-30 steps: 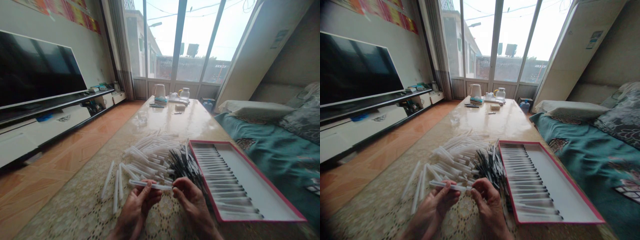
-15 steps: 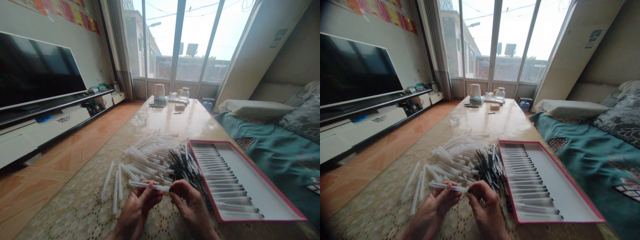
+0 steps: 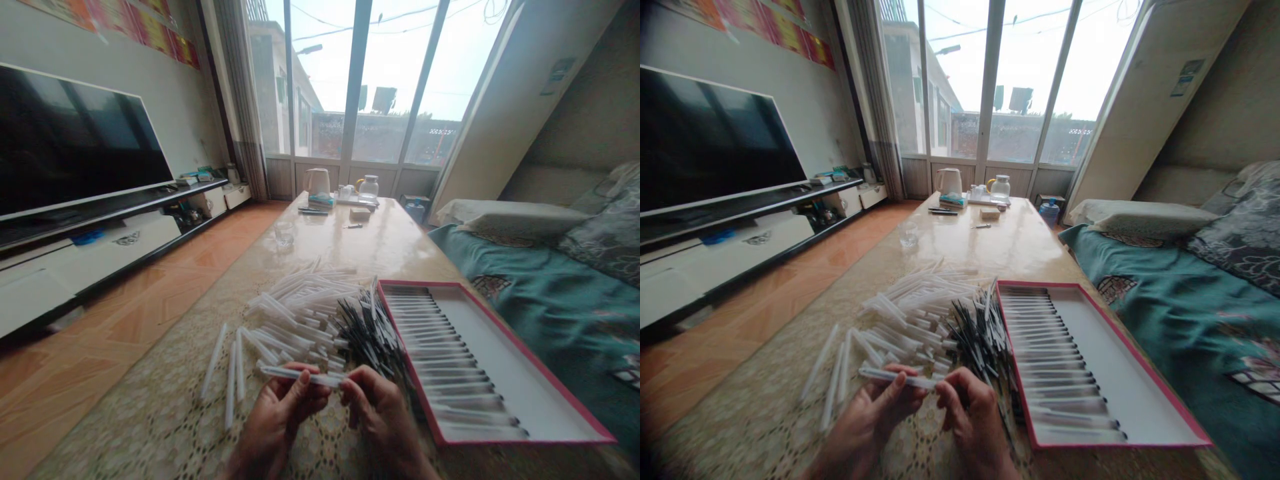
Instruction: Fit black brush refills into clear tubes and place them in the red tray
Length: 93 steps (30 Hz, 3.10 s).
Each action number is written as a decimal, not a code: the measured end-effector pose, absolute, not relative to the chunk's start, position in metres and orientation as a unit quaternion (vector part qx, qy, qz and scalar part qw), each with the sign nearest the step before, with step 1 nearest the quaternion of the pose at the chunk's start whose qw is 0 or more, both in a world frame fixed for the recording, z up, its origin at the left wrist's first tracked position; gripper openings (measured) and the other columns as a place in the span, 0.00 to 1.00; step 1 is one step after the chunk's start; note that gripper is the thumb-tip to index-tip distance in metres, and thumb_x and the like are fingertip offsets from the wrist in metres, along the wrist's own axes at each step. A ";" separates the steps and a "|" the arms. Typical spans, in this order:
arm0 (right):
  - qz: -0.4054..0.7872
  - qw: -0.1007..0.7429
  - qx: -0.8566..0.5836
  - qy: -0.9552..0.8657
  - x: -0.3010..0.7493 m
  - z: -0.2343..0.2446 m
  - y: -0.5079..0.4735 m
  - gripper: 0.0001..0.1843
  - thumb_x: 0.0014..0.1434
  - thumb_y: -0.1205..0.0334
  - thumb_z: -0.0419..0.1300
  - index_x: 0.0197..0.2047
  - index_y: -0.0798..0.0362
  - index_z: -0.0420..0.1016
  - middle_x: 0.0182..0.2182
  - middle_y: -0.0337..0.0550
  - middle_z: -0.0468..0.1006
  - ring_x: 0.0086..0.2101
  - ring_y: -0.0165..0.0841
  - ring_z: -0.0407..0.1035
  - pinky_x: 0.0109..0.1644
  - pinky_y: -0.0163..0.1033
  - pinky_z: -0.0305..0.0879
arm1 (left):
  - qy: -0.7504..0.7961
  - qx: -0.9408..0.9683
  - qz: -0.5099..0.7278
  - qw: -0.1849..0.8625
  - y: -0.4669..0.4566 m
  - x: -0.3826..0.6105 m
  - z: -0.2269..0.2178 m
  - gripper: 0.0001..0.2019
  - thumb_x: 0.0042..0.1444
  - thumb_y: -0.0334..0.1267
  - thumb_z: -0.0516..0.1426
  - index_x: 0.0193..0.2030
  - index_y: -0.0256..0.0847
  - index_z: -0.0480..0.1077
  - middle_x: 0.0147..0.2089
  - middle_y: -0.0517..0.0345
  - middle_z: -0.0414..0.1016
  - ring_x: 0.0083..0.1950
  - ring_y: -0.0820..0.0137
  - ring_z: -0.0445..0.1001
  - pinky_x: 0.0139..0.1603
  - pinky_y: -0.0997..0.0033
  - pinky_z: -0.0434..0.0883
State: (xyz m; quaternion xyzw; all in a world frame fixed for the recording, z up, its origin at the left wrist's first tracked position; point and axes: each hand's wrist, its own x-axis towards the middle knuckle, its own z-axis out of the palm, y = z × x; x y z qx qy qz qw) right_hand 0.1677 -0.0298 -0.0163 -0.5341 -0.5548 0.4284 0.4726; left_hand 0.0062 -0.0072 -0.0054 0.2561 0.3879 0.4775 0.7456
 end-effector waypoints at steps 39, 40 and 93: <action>0.299 0.408 -0.545 -0.669 0.170 -0.021 -0.032 0.20 0.64 0.44 0.41 0.34 0.50 0.62 0.17 0.35 0.72 0.19 0.28 0.67 0.24 0.30 0.53 | 0.392 0.243 0.474 0.750 -0.007 0.007 -0.005 0.08 0.46 0.36 0.64 0.33 0.35 0.74 0.29 0.51 0.80 0.32 0.67 0.78 0.38 0.69 0.74; 0.294 0.412 -0.544 -0.670 0.170 -0.022 -0.032 0.19 0.63 0.44 0.42 0.35 0.50 0.62 0.17 0.34 0.71 0.19 0.28 0.67 0.24 0.30 0.53 | 0.393 0.244 0.474 0.750 -0.006 0.007 -0.005 0.08 0.46 0.36 0.64 0.33 0.35 0.74 0.29 0.51 0.80 0.32 0.67 0.78 0.38 0.69 0.74; 0.250 0.445 -0.556 -0.656 0.182 -0.015 -0.033 0.12 0.62 0.57 0.49 0.36 0.53 0.70 0.27 0.40 0.73 0.27 0.30 0.68 0.28 0.30 0.62 | 0.510 0.658 0.358 0.422 0.004 -0.009 0.001 0.09 0.53 0.42 0.56 0.36 0.40 0.72 0.28 0.57 0.72 0.27 0.69 0.70 0.28 0.71 0.66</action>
